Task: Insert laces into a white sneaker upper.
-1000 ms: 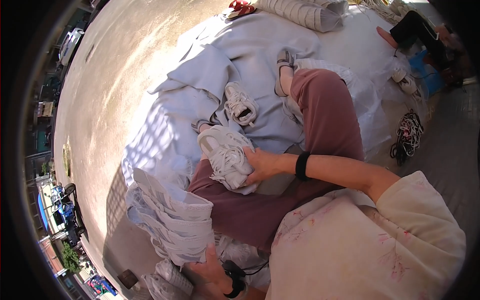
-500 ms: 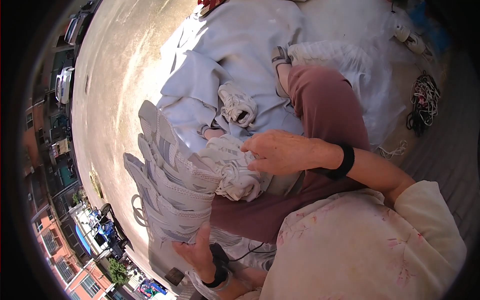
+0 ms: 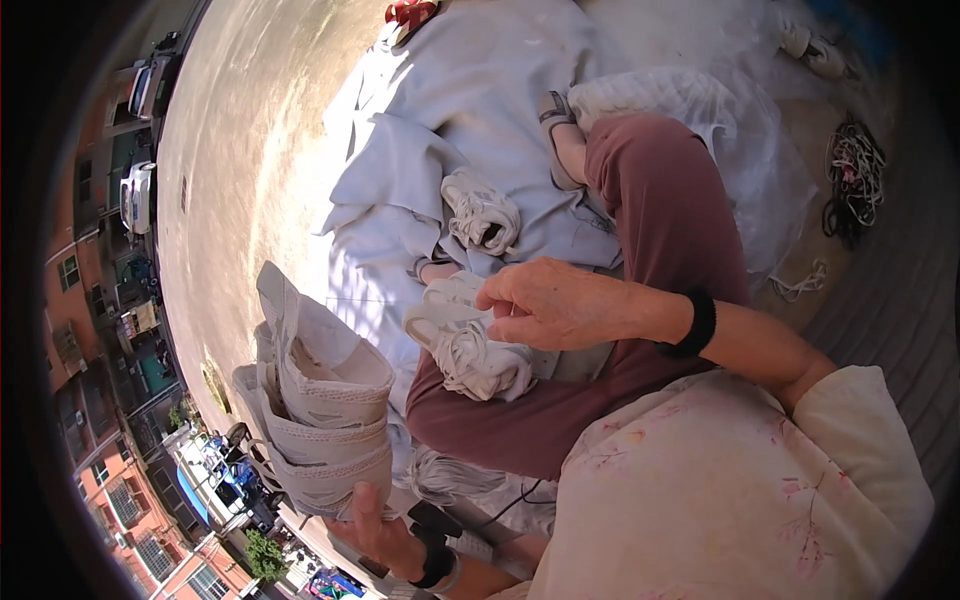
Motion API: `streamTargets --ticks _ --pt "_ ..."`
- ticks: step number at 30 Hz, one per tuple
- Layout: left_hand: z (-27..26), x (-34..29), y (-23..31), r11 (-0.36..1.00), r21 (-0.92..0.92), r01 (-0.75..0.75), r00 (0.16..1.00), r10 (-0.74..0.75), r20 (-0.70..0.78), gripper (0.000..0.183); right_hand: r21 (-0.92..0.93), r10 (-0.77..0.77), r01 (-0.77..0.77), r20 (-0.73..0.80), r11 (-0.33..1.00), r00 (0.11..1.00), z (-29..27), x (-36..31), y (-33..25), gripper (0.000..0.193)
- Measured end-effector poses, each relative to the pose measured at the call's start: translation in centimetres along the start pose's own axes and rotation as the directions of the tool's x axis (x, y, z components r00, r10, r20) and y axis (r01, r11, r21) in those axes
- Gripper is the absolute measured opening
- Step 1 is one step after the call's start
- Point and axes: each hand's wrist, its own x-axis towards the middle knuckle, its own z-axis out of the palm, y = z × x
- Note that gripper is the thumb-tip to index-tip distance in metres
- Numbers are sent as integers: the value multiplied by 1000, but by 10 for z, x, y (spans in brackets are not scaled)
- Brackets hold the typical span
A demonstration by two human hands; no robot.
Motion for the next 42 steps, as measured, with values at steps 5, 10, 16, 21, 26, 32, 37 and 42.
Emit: streamTargets --ticks 5,10,16,21,26,32,37,42 --pt "-21 -25 -35 994 -101 52 996 -59 -72 72 -288 42 -2 132 958 990 60 17 8 51" --pt "-37 -56 -96 988 -139 61 998 -59 20 64 -619 277 -94 206 780 938 128 21 40 78" --pt "-31 -80 -137 993 86 82 974 -98 205 57 -473 210 -229 -93 851 973 145 27 90 95" --pt "-3 -97 -119 957 -29 290 930 -274 245 55 -452 271 -303 -135 839 953 143 29 82 93" --pt "1 -104 -107 953 152 264 896 -300 327 51 -480 141 -203 -164 853 976 154 19 75 84" --pt "-31 -127 -105 904 205 376 904 -406 133 58 -385 -156 85 -158 919 975 158 16 45 86" --pt "-28 -127 -97 913 117 390 911 -401 92 60 -430 -126 81 -77 899 989 158 14 50 84" --pt "-27 -137 -128 926 162 342 918 -366 154 54 -419 33 -40 -25 907 999 153 10 57 80"
